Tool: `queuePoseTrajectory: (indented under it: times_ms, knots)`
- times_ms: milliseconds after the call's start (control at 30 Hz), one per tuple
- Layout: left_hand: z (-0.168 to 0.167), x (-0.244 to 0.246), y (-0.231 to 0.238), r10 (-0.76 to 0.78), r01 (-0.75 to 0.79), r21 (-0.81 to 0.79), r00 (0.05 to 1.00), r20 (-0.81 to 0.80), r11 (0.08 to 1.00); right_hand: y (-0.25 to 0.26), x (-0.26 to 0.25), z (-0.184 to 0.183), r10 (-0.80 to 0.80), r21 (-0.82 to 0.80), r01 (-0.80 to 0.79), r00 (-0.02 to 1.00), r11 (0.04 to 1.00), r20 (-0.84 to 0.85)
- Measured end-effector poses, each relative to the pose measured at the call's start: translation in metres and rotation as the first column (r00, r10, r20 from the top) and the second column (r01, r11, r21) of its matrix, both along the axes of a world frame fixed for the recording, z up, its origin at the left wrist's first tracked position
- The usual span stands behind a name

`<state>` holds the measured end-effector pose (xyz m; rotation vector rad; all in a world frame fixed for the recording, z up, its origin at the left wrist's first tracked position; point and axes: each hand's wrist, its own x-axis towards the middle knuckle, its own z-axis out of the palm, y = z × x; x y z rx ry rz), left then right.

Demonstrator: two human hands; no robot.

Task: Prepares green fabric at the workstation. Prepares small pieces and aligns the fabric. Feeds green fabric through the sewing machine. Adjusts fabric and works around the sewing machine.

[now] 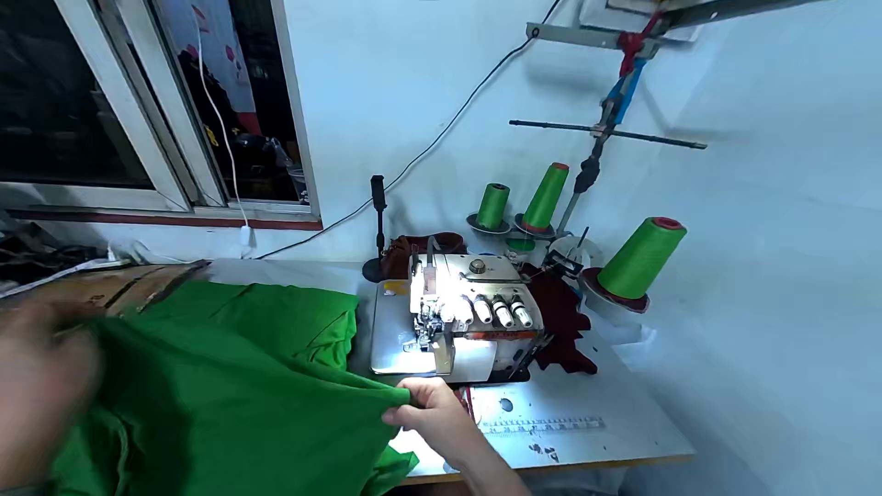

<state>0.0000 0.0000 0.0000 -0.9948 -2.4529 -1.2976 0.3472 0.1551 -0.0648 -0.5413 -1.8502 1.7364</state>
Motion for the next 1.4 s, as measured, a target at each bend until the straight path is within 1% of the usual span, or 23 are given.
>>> queuePoseTrajectory:
  times_ms: [33,67,100,133,167,200,233,267,300,333,433,467,533,600,667,800,900,967,1033,1200,1233,1333,1400]
  knots:
    - [-0.004,0.015,0.008,-0.091,0.090,-0.052,0.996,-0.019,0.995,-0.002,-0.009,-0.004,-0.032,0.018,0.032,0.999,0.999,0.003]
    - [-0.015,0.027,0.016,-0.235,0.230,-0.098,0.971,-0.041,0.968,-0.003,-0.017,-0.008,-0.050,0.062,0.049,0.998,0.997,0.027]
    - [-0.030,0.039,0.027,-0.413,0.402,-0.123,0.908,-0.075,0.907,-0.005,-0.022,-0.012,-0.068,0.122,0.061,0.996,0.991,0.056]
    - [-0.044,0.053,0.038,-0.585,0.570,-0.144,0.805,-0.097,0.809,-0.008,-0.027,-0.016,-0.086,0.173,0.072,0.993,0.982,0.075]
    - [-0.054,0.071,0.049,-0.728,0.709,-0.176,0.679,-0.089,0.683,-0.012,-0.029,-0.018,-0.106,0.213,0.086,0.991,0.973,0.083]
    - [-0.060,0.089,0.059,-0.835,0.813,-0.200,0.546,-0.063,0.547,-0.015,-0.031,-0.018,-0.128,0.237,0.106,0.988,0.966,0.081]
    - [-0.061,0.105,0.066,-0.903,0.883,-0.212,0.429,-0.002,0.419,-0.019,-0.031,-0.018,-0.154,0.250,0.131,0.985,0.959,0.073]
    - [-0.060,0.116,0.071,-0.937,0.924,-0.200,0.344,0.063,0.326,-0.022,-0.031,-0.017,-0.186,0.260,0.164,0.981,0.952,0.062]
    - [-0.060,0.121,0.075,-0.948,0.946,-0.175,0.296,0.114,0.274,-0.025,-0.030,-0.017,-0.223,0.267,0.204,0.974,0.942,0.042]
    - [-0.060,0.123,0.079,-0.950,0.955,-0.141,0.279,0.143,0.260,-0.028,-0.029,-0.018,-0.262,0.272,0.249,0.965,0.930,0.011]
    - [-0.063,0.120,0.082,-0.939,0.949,-0.040,0.315,0.134,0.313,-0.031,-0.026,-0.024,-0.311,0.210,0.321,0.947,0.924,-0.077]
    - [-0.065,0.118,0.082,-0.940,0.949,0.001,0.311,0.142,0.314,-0.033,-0.025,-0.025,-0.317,0.186,0.330,0.943,0.925,-0.099]
    - [-0.065,0.117,0.079,-0.943,0.950,0.093,0.279,0.180,0.299,-0.036,-0.026,-0.029,-0.303,0.117,0.323,0.939,0.939,-0.162]
    - [-0.064,0.117,0.077,-0.949,0.949,0.136,0.257,0.184,0.284,-0.038,-0.027,-0.031,-0.268,0.019,0.280,0.936,0.960,-0.228]
    - [-0.065,0.117,0.077,-0.948,0.946,0.146,0.265,0.176,0.291,-0.041,-0.030,-0.033,-0.254,-0.022,0.257,0.932,0.966,-0.260]
    - [-0.067,0.121,0.081,-0.929,0.934,0.115,0.313,0.197,0.339,-0.046,-0.037,-0.042,-0.335,0.038,0.352,0.915,0.935,-0.226]
    - [-0.068,0.118,0.082,-0.935,0.960,0.034,0.262,0.238,0.278,-0.045,-0.041,-0.051,-0.435,0.002,0.450,0.864,0.893,-0.252]
    - [-0.072,0.116,0.084,-0.930,0.964,-0.025,0.261,0.257,0.263,-0.044,-0.040,-0.054,-0.468,-0.032,0.478,0.840,0.878,-0.274]
    - [-0.079,0.117,0.085,-0.925,0.956,-0.012,0.285,0.250,0.292,-0.044,-0.040,-0.056,-0.479,-0.039,0.489,0.830,0.871,-0.287]
    - [-0.090,0.122,0.087,-0.918,0.930,0.067,0.341,0.202,0.361,-0.044,-0.040,-0.062,-0.460,0.006,0.487,0.830,0.873,-0.315]
    - [-0.090,0.121,0.086,-0.916,0.932,0.059,0.338,0.214,0.357,-0.044,-0.039,-0.062,-0.461,0.008,0.487,0.832,0.873,-0.309]
    - [-0.090,0.121,0.085,-0.914,0.953,0.053,0.269,0.303,0.297,-0.046,-0.039,-0.061,-0.468,-0.025,0.484,0.830,0.875,-0.303]
    - [-0.091,0.124,0.086,-0.905,0.949,0.059,0.276,0.323,0.310,-0.048,-0.039,-0.061,-0.480,-0.044,0.492,0.821,0.869,-0.308]
